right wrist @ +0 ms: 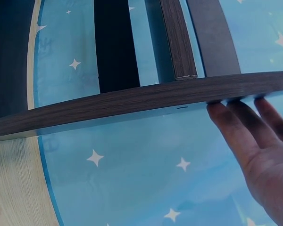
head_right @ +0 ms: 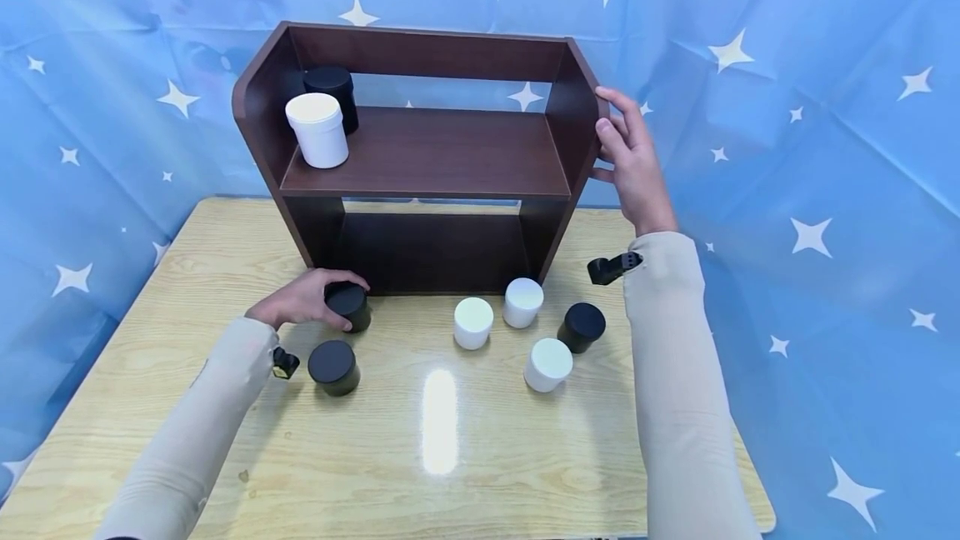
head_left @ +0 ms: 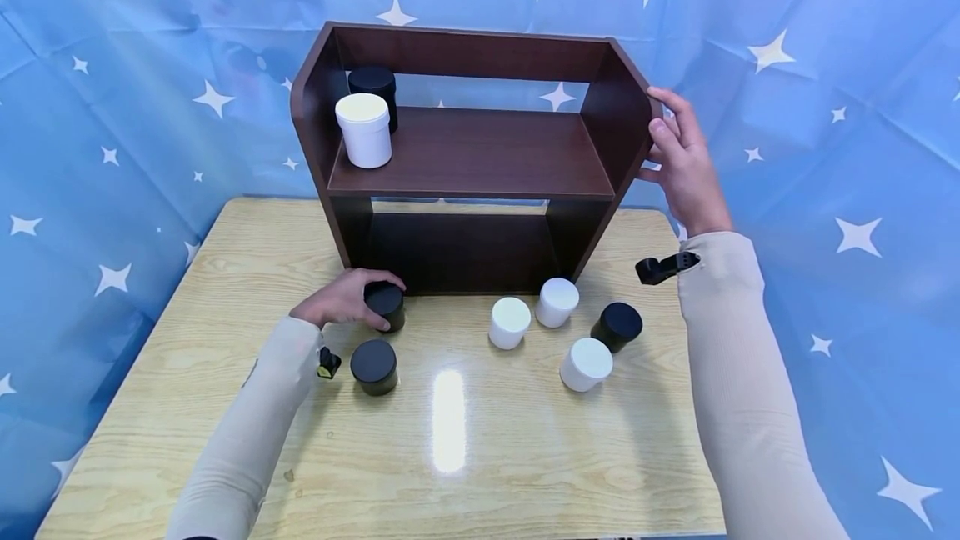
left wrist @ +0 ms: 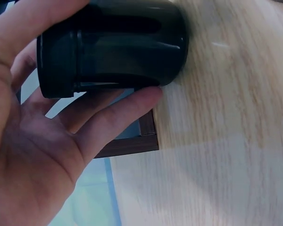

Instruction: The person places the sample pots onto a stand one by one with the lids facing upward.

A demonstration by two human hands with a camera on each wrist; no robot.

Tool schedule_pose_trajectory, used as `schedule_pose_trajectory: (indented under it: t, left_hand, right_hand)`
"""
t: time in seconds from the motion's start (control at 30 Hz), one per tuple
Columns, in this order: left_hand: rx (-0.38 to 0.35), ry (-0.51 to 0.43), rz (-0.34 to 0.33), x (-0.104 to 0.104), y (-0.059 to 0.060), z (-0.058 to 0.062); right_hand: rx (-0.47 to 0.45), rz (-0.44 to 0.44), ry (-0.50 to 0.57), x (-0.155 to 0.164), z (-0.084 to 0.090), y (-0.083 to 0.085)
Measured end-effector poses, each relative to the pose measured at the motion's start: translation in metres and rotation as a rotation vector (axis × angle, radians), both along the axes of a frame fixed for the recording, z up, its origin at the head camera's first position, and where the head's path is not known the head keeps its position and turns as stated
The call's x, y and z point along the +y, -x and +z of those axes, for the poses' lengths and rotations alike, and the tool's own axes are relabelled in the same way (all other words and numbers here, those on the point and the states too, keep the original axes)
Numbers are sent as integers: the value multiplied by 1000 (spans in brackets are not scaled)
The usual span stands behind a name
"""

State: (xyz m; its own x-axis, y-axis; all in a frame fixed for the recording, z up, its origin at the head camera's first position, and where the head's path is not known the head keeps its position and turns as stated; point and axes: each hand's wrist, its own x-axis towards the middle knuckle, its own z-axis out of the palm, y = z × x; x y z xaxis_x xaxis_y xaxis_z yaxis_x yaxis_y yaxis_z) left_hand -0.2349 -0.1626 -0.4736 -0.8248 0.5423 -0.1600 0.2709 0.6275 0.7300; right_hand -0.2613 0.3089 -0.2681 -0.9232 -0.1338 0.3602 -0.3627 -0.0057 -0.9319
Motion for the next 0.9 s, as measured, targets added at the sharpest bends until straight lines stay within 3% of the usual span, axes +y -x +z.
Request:
schedule_pose_trajectory:
  t: [0.9]
  left_hand:
    - [37, 15, -2, 5, -4, 15]
  right_hand:
    - [-2, 9, 12, 2, -1, 1]
